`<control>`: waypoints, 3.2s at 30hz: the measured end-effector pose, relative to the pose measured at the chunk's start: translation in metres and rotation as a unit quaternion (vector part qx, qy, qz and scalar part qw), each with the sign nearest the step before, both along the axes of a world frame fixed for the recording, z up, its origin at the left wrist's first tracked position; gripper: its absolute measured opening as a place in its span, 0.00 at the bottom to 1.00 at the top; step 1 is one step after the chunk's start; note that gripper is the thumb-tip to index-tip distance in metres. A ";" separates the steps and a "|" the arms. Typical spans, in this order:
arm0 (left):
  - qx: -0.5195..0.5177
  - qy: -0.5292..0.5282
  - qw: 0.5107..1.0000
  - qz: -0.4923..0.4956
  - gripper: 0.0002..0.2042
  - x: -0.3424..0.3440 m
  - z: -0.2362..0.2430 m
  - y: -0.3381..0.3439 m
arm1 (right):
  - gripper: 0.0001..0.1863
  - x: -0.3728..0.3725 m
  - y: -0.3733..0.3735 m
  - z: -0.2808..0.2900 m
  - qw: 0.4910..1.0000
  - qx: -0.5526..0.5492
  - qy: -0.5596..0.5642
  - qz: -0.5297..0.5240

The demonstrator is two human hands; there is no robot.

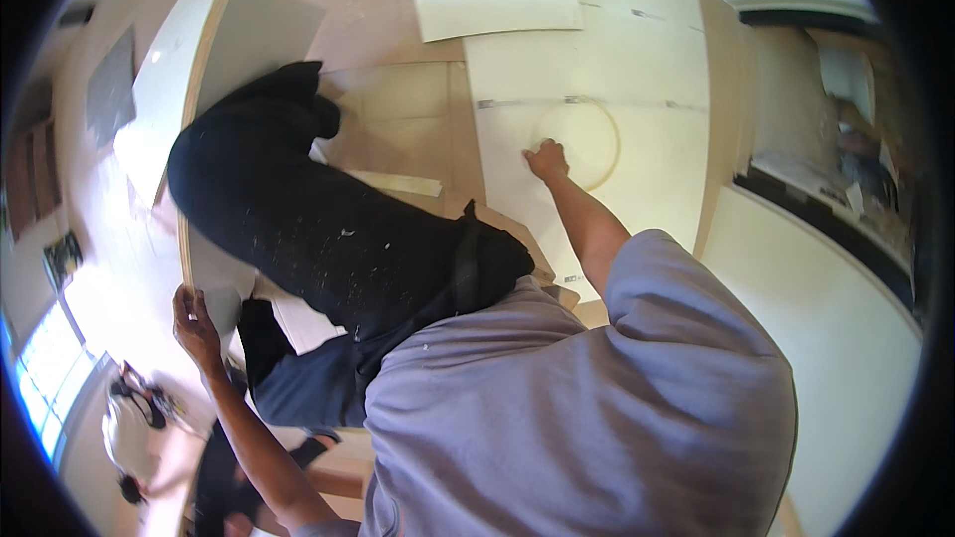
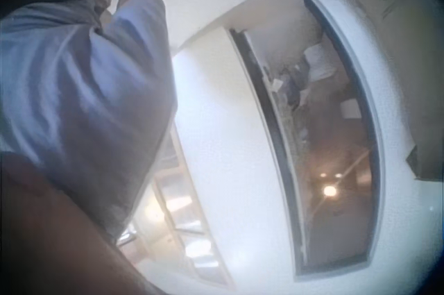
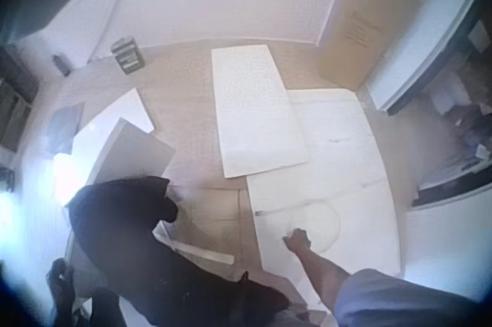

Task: The person sits on the floor and uses a sanding block to smooth the edges of a white laminated board. They wipe the surface with a cloth, then peel off a protective film from the board's edge. The person continues sanding the exposed edge and inspects the board.

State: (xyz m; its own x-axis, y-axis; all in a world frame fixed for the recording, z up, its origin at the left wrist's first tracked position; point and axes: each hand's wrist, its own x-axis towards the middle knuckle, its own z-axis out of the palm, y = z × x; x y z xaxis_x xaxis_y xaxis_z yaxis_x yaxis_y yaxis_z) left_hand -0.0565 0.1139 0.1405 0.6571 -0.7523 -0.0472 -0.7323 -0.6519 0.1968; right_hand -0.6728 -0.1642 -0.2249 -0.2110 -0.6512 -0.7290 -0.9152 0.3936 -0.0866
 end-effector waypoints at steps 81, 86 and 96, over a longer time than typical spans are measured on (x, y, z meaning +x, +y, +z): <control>-0.485 -0.056 0.865 0.116 0.07 -0.033 0.106 -0.076 | 0.19 0.495 0.013 0.517 0.490 -0.069 -0.804 0.330; -0.469 0.066 0.863 0.176 0.10 0.032 0.047 -0.054 | 0.11 0.392 -0.136 0.424 0.597 -0.329 -0.718 0.145; -0.269 0.271 0.906 0.183 0.16 0.053 -0.035 -0.061 | 0.25 0.360 -0.229 0.355 0.660 -0.337 -0.574 0.348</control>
